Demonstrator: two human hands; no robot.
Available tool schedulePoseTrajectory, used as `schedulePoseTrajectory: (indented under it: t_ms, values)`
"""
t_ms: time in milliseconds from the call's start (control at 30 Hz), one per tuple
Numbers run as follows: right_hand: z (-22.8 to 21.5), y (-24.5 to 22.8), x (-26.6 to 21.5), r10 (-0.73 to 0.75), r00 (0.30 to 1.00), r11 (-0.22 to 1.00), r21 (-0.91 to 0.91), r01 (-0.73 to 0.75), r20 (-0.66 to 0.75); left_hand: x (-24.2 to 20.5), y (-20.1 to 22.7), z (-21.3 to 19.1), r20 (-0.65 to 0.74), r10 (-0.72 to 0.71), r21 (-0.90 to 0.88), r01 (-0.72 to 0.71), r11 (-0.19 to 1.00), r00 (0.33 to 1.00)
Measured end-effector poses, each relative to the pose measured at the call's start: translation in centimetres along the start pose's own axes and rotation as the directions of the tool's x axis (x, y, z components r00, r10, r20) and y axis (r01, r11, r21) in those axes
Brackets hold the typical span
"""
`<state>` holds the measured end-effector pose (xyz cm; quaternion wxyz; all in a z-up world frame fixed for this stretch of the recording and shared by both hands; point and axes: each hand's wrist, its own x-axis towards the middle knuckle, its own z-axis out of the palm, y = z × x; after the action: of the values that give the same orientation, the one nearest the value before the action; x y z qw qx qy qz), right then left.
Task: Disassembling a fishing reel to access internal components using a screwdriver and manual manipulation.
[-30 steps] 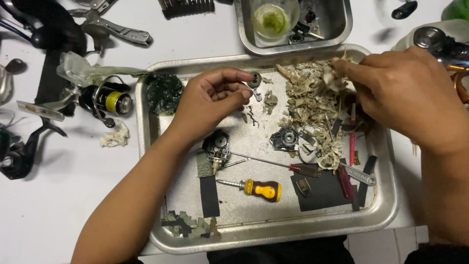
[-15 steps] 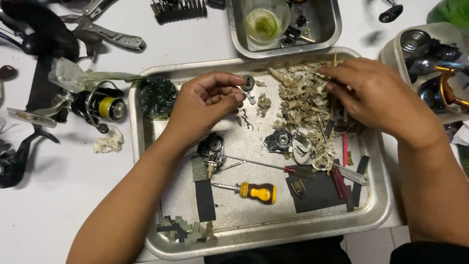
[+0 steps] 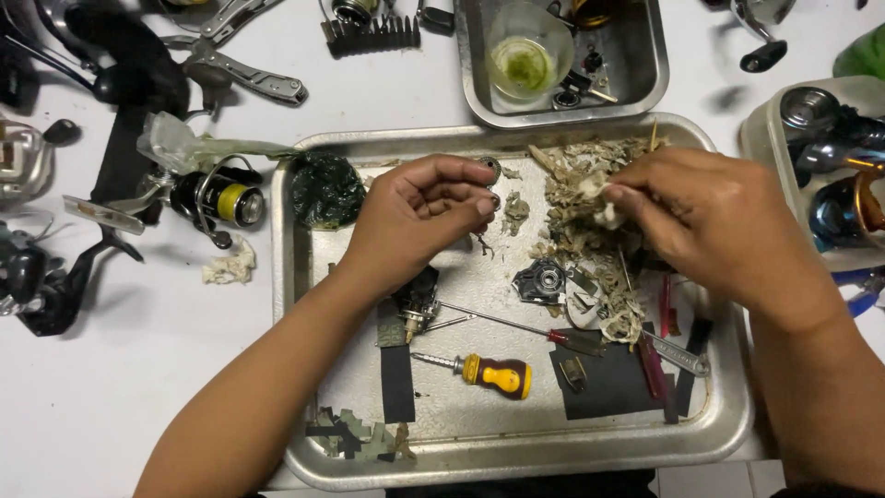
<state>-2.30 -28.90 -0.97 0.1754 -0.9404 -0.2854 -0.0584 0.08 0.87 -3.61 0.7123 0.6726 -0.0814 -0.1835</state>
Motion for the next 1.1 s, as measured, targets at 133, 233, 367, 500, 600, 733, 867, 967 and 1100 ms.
schedulePoseTrajectory:
  t_ms: [133,233,367,500,600,733,867,967,1100]
  values:
    - [-0.5,-2.0,0.9,0.040,0.999,0.999,-0.014,-0.040,-0.017,-0.3,0.1,0.4,-0.006,0.000,-0.022,0.000,1.000,1.000]
    - [-0.8,-2.7,1.4,-0.047,0.997,0.997,-0.062,0.044,-0.059,-0.5,0.1,0.4,-0.003,-0.017,0.013,0.017,1.000,1.000]
    - [-0.8,-1.6,1.5,-0.080,0.995,0.997,0.007,0.081,-0.059,-0.7,0.8,0.6,0.024,-0.031,0.011,0.031,0.999,0.999]
    - [-0.9,-0.7,1.5,-0.040,0.998,0.997,0.069,0.042,-0.038,-1.2,1.4,1.0,0.126,-0.053,0.097,0.041,0.994,0.991]
    - [-1.3,0.0,1.3,0.023,0.999,0.995,0.099,-0.026,0.035,-1.3,1.1,1.2,0.148,0.002,0.107,-0.018,0.994,0.989]
    - [-1.9,-0.6,1.5,0.155,0.981,0.979,0.116,-0.169,0.118,-1.7,2.5,1.2,0.205,-0.002,0.181,-0.036,0.983,0.979]
    - [-1.7,-0.2,1.4,0.063,0.998,0.993,0.094,-0.065,0.025,-2.4,3.9,1.7,0.200,0.028,0.232,-0.075,0.970,0.979]
    - [-1.7,0.3,1.4,0.018,0.999,0.995,0.099,-0.014,-0.037,-2.6,5.0,2.3,0.237,0.077,0.283,-0.144,0.948,0.969]
    - [-2.0,0.2,1.5,-0.005,0.997,0.995,0.097,0.012,-0.075,-1.8,5.7,3.5,0.304,0.036,0.339,-0.143,0.930,0.952]
